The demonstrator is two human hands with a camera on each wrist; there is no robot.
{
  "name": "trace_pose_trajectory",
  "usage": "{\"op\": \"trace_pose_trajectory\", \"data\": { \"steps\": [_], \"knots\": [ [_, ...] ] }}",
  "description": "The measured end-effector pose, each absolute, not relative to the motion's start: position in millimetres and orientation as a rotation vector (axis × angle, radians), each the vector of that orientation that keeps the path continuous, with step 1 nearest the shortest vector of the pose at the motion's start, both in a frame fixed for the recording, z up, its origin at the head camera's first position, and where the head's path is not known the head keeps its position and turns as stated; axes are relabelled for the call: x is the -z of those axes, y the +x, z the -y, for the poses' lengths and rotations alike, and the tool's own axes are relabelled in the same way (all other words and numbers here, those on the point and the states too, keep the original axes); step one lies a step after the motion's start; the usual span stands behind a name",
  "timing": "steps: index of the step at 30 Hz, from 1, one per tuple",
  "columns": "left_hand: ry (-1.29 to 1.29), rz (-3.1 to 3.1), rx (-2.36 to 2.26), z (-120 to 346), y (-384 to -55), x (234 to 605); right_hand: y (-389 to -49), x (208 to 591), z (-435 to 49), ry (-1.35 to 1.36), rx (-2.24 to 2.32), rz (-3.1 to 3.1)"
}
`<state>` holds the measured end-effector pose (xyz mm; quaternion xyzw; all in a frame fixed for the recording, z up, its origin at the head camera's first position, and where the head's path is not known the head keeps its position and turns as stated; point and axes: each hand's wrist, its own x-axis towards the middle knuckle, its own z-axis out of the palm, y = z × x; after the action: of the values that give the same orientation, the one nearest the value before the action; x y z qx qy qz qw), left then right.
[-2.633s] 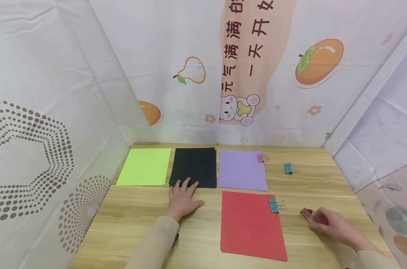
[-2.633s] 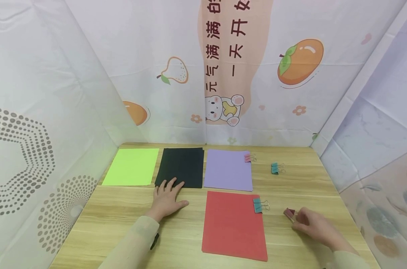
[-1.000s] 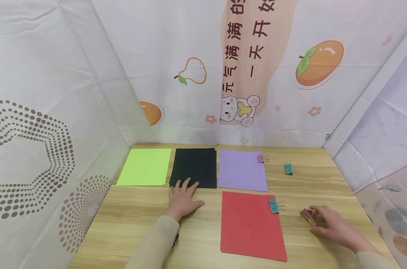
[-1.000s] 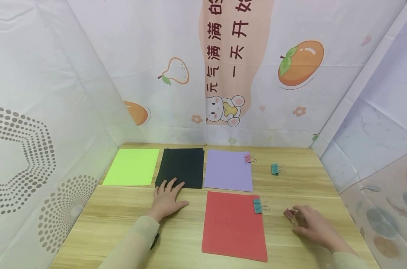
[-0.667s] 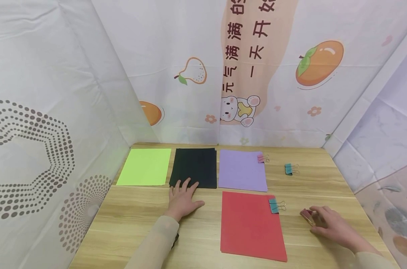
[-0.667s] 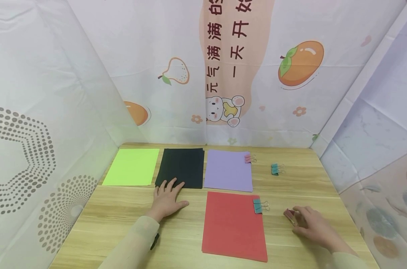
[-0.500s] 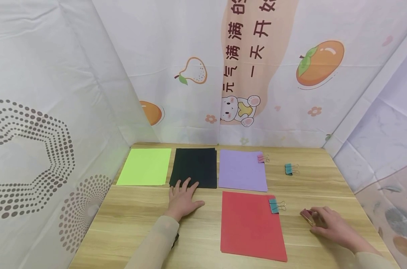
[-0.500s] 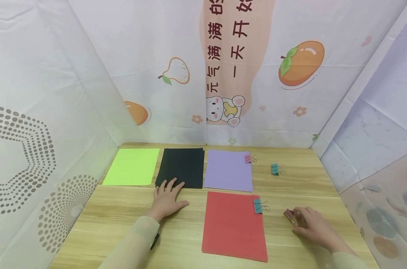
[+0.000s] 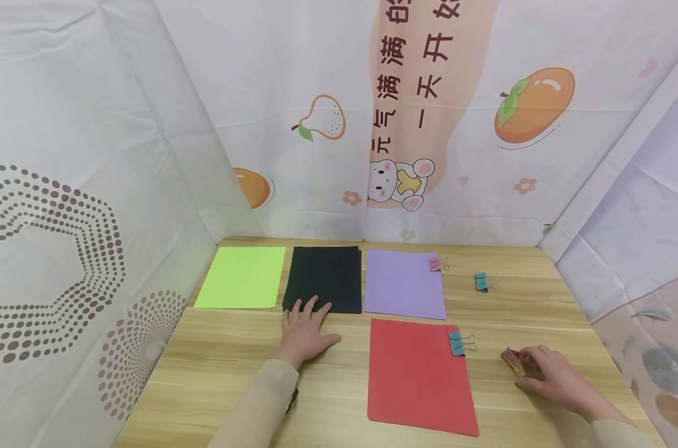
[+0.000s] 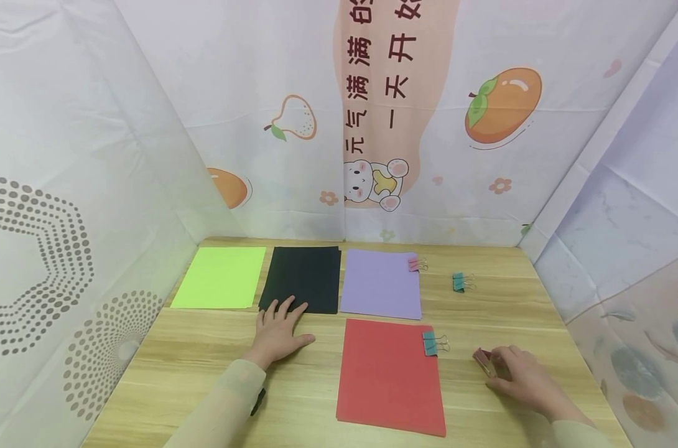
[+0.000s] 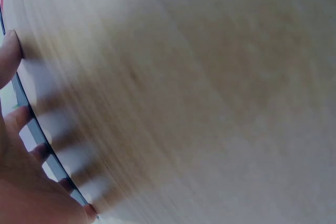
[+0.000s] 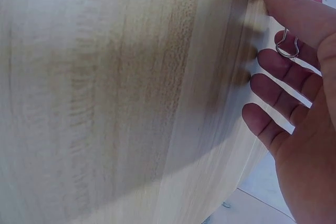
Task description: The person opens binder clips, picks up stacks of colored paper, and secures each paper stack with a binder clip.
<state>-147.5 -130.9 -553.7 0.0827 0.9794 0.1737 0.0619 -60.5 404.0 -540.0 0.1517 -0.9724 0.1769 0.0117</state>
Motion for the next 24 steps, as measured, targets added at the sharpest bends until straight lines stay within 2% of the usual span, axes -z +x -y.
{"op": "trace_pose_trajectory", "data": {
  "steps": [24],
  "knots": [
    [0.260, -2.970, -0.537, 129.8, -148.5, 552.8, -62.4, 537.4, -399.0, 0.409, -0.550, 3.107]
  ]
}}
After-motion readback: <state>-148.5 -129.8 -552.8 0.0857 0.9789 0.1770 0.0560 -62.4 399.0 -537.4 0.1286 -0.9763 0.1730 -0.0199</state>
